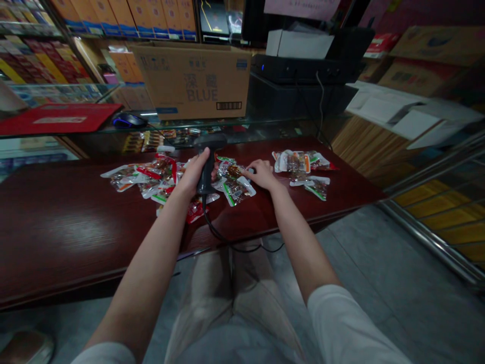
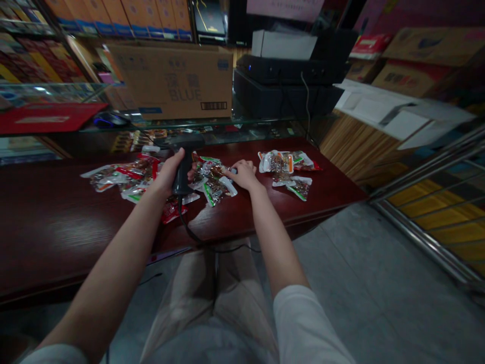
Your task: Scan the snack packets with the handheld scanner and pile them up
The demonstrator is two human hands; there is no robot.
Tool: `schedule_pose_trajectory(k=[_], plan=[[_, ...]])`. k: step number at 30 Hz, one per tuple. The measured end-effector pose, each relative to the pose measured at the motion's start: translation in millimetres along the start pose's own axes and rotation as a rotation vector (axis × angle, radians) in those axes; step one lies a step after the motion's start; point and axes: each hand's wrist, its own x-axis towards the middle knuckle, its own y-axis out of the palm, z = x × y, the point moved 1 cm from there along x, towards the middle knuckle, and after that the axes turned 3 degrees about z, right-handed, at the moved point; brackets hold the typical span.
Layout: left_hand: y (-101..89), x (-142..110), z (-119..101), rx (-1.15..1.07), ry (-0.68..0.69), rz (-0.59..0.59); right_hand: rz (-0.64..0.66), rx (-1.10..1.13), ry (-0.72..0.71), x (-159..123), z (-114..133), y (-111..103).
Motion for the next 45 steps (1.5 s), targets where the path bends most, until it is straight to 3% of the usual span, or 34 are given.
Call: schedule_pose_trajectory(k=[2,5,9,13,17,21,28,32,39,42,45], plan=[[-0.2,1,2,-0.016,0.018,0.001,0.031,0.071,0.002,3,0,5],[-1.8,2,5,-0.029,0.025,0.005,-0.103,0.308,0.054,8,-7,2],[-1.2,2,6,-0.037,0.032,0.015,-0.253,0.923,0.234,11,-18,-5],[8.0,-2,6,0.033,-0.024,0.056,-0.172,1.43,0.2,11,-17,-6],[20.8,-8,6,0.079,-0.063,0.114,-0.071,1.585,0.133,9,-11,-5],[24.6,-11,5,0.085,-0.072,0.13,-0.054,1.549,0.077,7,-8,-6],[18.9,-8,4,-0.016,-0.042,0.032,-0.062,1.402,0.031,5,-12,-11],[22.0,-10,4,0.001,-0.044,0.055,-0.043,1.291,-0.008,7,-14,-6],[24.1,-11,5,0.037,-0.055,0.106,-0.285,0.91,-0.066,21,-24,9],[22.3,-10,7,0.034,-0.061,0.108,-0.266,0.688,-0.08,18,-23,13],[21.7,-9,8,0.051,-0.061,0.111,-0.135,0.436,-0.158,10,-15,17]])
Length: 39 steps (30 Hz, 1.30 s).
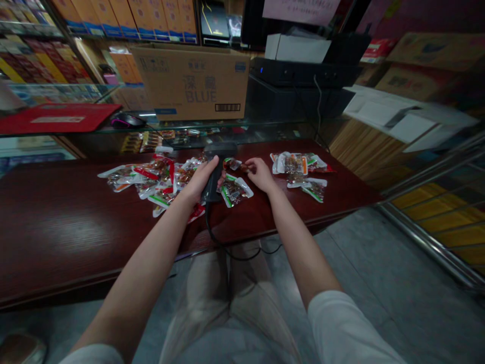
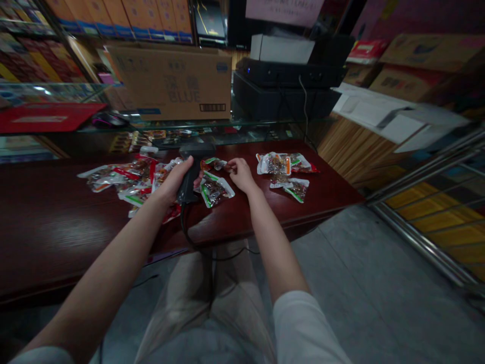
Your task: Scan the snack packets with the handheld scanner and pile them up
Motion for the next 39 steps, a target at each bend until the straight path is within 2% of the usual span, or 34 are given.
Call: schedule_pose_trajectory(k=[2,4,6,9,12,15,22,28,32,39], plan=[[0.9,-1,-1,0.009,-0.005,-0.003,0.077,-0.061,-0.018,-3,4,4],[2.2,-2,-2,0.006,-0.011,-0.015,0.064,-0.002,0.035,-2,5,5],[3.2,-2,-3,-0.008,-0.013,-0.028,-0.008,0.16,0.143,1,3,3],[3.1,-1,-2,-0.021,-0.013,-0.018,-0.081,0.523,0.311,5,-1,0],[1.6,1,2,-0.027,0.001,0.006,-0.022,0.828,0.391,4,2,-2],[1.2,3,6,-0.047,0.016,0.031,0.032,0.958,0.372,2,11,-2],[5.6,3,10,0.065,-0.003,0.048,0.056,0.905,0.278,0,24,-7],[9.8,1,12,0.096,-0.033,0.069,0.076,0.976,0.304,-1,27,-9],[9.6,0,13,0.117,-0.041,0.085,0.062,0.941,0.309,-1,28,-8],[10.6,3,13,0.038,-0.007,0.059,0.083,0.9,0.263,-1,25,-6]])
